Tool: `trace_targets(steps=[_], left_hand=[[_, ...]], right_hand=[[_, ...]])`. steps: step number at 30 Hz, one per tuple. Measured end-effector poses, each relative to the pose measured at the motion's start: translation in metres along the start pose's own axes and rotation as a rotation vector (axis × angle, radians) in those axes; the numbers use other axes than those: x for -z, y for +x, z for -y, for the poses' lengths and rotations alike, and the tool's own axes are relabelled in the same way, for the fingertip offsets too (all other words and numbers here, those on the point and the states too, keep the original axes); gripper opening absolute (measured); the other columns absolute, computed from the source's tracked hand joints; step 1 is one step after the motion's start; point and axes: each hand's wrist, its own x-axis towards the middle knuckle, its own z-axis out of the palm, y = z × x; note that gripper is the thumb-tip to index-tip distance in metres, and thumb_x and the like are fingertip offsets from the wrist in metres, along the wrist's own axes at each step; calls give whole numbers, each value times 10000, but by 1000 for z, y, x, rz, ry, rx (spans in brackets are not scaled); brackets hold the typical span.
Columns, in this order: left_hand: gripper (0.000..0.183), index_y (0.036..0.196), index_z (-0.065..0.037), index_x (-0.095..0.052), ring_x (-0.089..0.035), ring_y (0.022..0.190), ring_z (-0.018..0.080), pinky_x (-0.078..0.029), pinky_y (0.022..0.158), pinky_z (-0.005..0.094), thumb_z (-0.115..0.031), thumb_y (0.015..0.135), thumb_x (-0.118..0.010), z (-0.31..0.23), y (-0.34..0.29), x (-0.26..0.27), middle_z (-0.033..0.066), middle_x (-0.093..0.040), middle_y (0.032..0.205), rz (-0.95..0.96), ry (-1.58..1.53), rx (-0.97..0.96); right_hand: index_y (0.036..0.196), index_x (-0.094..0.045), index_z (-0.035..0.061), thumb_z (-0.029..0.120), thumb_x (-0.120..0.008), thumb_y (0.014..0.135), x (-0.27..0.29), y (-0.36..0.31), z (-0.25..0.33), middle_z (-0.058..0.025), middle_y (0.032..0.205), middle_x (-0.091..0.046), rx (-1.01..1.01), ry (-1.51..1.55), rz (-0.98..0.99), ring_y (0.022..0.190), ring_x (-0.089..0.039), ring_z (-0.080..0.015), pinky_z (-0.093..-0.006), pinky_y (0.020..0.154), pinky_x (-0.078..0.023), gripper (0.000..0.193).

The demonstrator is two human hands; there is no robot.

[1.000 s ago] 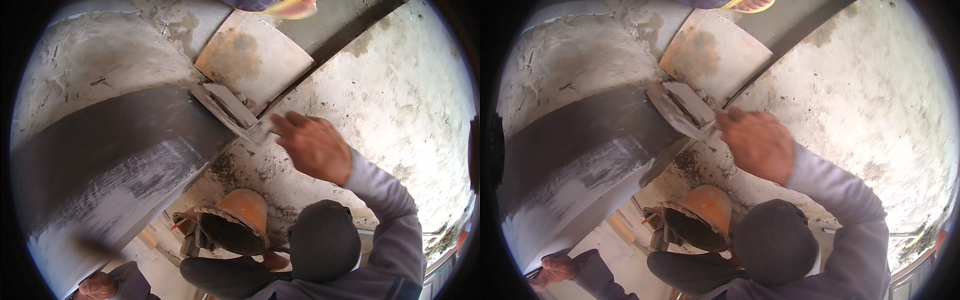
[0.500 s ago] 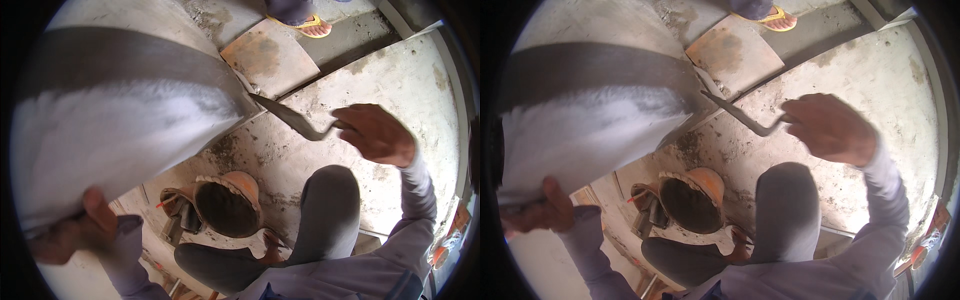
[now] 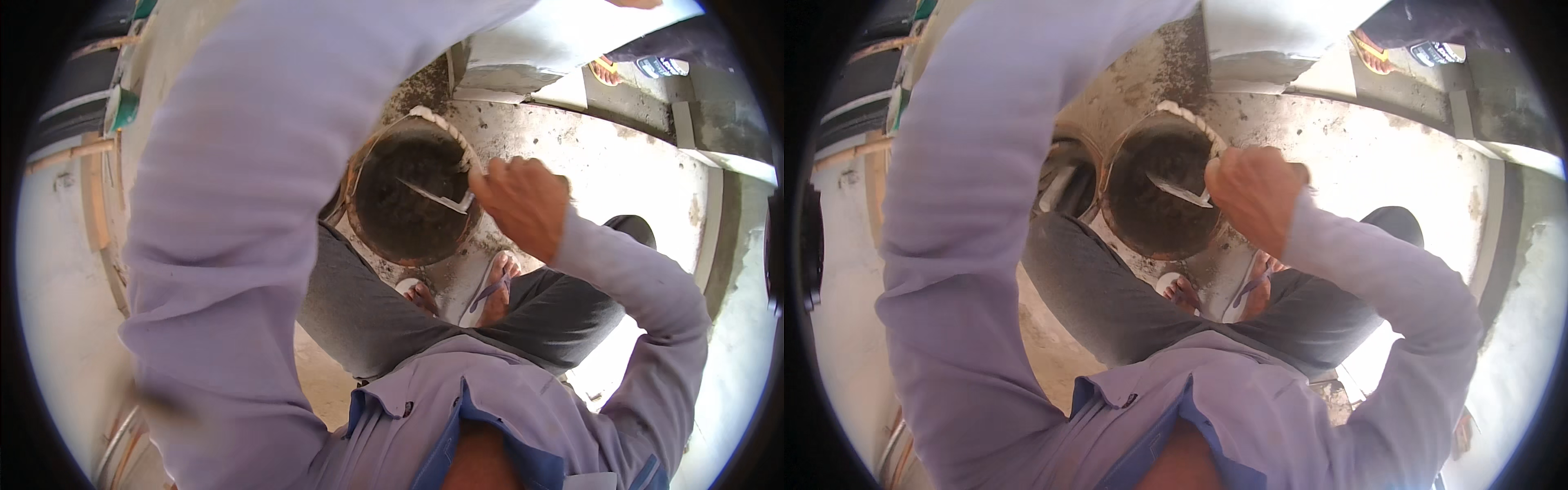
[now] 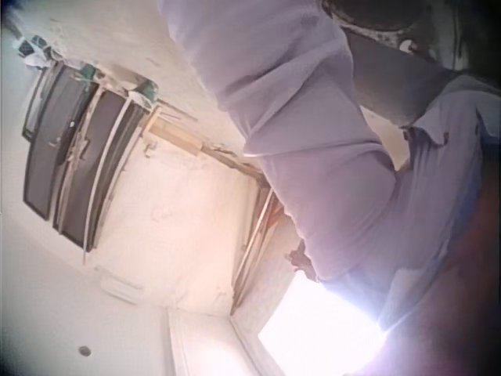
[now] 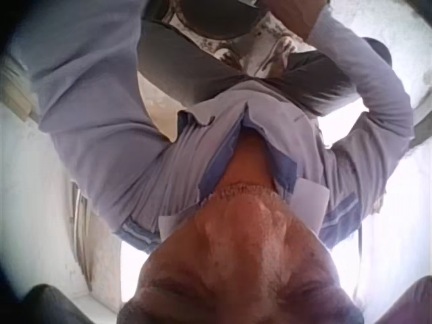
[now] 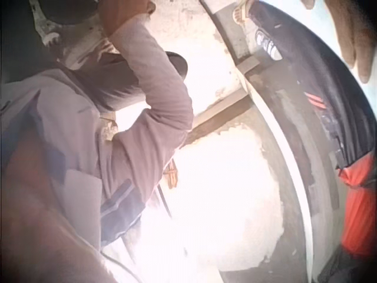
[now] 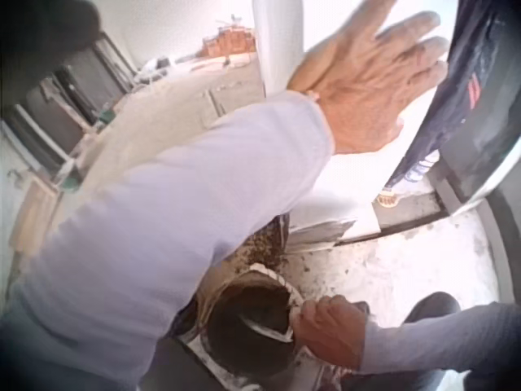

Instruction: The person scrapes a tile with a trowel, then squats to scoop cement from a bucket and applies it to the floor edge and tile joints using the trowel.

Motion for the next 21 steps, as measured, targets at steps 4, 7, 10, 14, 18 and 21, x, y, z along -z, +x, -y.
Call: trace_targets(steps=[4,7,10,14,18,21], left_hand=[[770,1448,-51,-443,-572,1184,314,-455,983,460,-481,868,-712,-30,-67,35,170,-516,1408,-58,-229,148],[773,1443,-48,-449,-576,1175,315,-459,977,458,-486,864,-716,-54,-109,56,170,-523,1398,-94,-369,213],[775,1437,-46,-456,-581,1165,316,-462,971,457,-490,860,-719,-71,-137,73,171,-530,1388,-120,-474,261],[778,1430,-42,-464,-587,1153,317,-467,964,455,-496,854,-724,-80,-158,86,172,-539,1374,-149,-552,293],[781,1422,-38,-472,-594,1141,317,-472,956,453,-502,849,-729,-84,-172,95,173,-549,1360,-159,-594,321],[784,1417,-35,-478,-599,1132,318,-475,950,451,-507,844,-733,-87,-177,101,173,-556,1350,-173,-608,327]], right_hand=[[1021,-583,25,164,-643,848,-44,40,42,-86,834,-600,-52,-193,97,740,-653,-213,-338,615,-508,230],[1007,-586,38,175,-657,826,-66,34,61,-71,825,-589,-126,-162,25,740,-650,-211,-339,602,-500,238],[1008,-582,38,178,-664,816,-69,20,82,-66,823,-579,-151,-168,44,746,-645,-204,-338,596,-491,251],[979,-582,41,176,-656,827,-45,7,93,-63,791,-562,-84,-120,94,712,-637,-196,-325,586,-488,216],[889,-570,55,171,-624,857,-32,23,84,-52,756,-570,-138,-267,41,664,-627,-186,-310,553,-469,132],[833,-565,63,165,-623,849,-40,38,88,-53,743,-577,-81,-375,184,649,-620,-168,-311,517,-453,119]])
